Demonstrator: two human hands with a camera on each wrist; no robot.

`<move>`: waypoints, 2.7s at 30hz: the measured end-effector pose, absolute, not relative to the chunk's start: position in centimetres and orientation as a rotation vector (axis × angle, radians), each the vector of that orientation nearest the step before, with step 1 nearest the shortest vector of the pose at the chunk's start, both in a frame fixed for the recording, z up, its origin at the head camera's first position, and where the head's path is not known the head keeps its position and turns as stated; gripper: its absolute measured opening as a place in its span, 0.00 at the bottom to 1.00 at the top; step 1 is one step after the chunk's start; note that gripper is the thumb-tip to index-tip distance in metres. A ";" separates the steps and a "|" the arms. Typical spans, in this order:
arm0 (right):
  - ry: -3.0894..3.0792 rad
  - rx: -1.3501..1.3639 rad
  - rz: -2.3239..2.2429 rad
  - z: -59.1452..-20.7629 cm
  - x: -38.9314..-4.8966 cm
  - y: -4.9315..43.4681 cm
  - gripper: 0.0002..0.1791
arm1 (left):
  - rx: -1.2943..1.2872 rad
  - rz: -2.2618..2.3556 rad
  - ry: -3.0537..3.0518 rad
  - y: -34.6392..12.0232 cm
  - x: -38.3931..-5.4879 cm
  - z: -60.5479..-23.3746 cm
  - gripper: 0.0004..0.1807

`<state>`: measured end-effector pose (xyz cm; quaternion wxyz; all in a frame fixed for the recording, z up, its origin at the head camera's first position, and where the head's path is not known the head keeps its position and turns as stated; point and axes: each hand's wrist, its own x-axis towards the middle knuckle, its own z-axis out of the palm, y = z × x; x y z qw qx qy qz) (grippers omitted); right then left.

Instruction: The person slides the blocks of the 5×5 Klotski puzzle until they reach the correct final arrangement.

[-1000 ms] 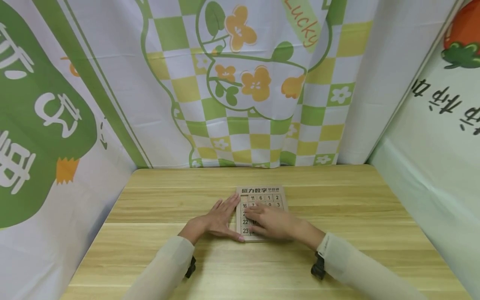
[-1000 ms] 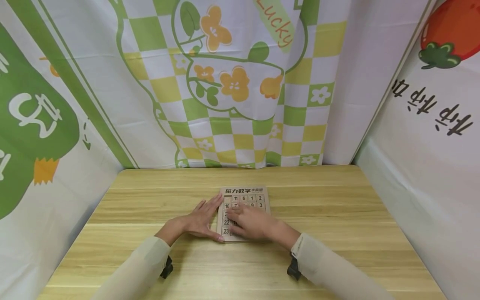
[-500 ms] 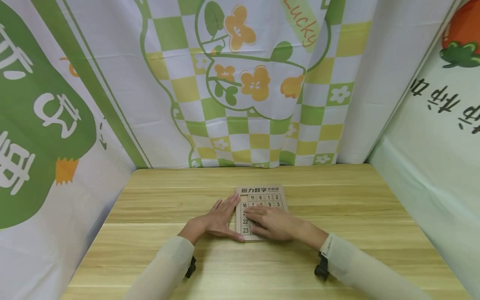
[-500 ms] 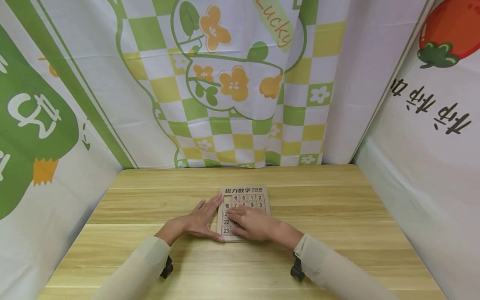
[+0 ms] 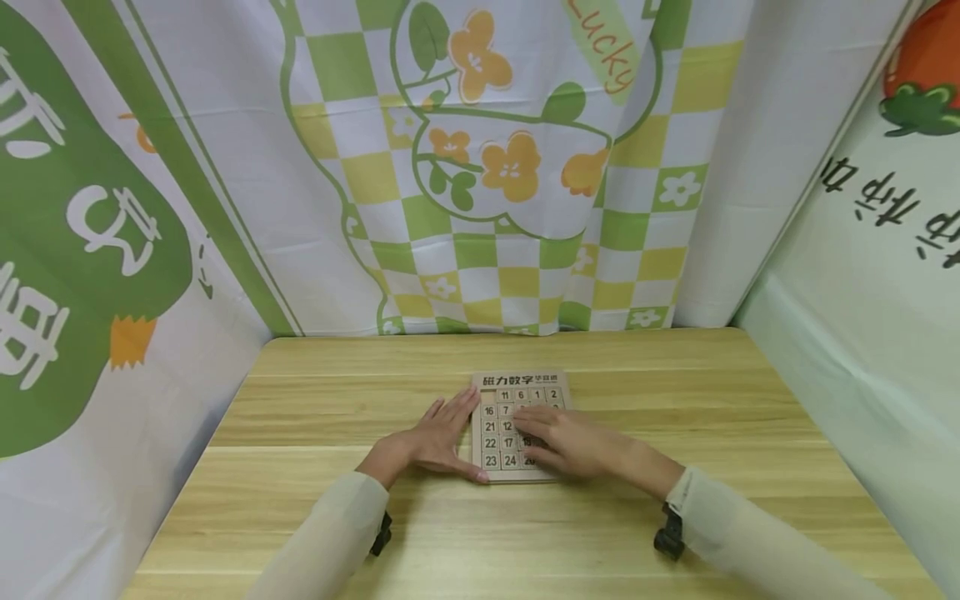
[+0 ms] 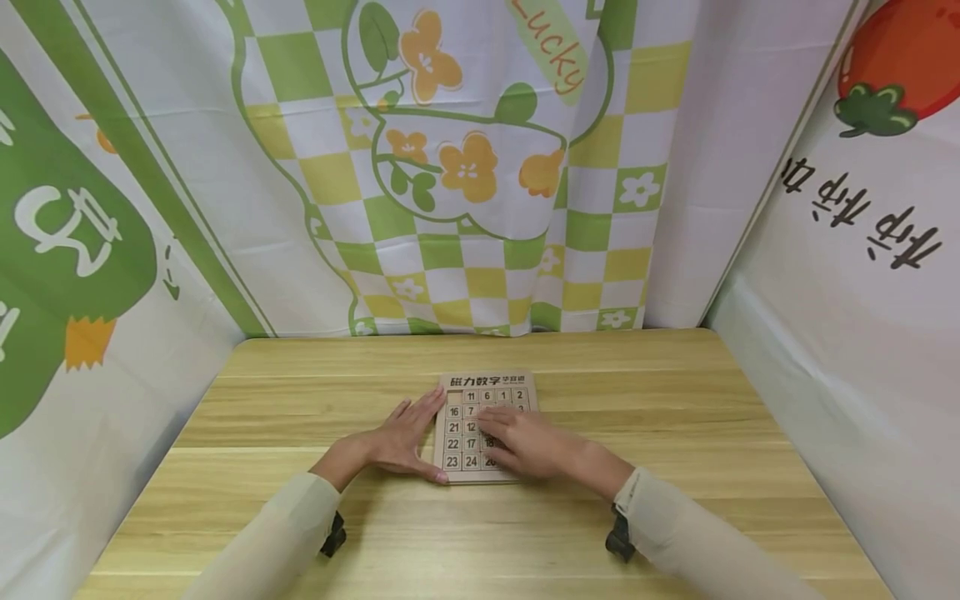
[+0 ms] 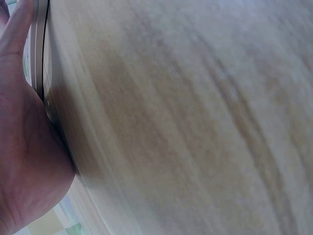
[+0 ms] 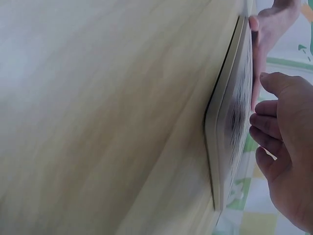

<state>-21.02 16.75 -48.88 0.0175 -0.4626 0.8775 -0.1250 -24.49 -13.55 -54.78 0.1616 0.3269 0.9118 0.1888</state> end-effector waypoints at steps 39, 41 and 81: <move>2.836 -1.238 -0.350 -49.1 -23.2 22.5 0.31 | 0.934 0.535 2.593 -13.5 -24.2 -54.2 0.81; 2.831 -1.233 -0.357 -49.2 -23.2 22.3 0.31 | 0.926 0.540 2.591 -13.5 -24.3 -54.4 0.82; 2.844 -1.304 -0.418 -48.6 -21.5 21.6 0.31 | 0.910 0.519 2.598 -13.4 -24.2 -54.2 0.82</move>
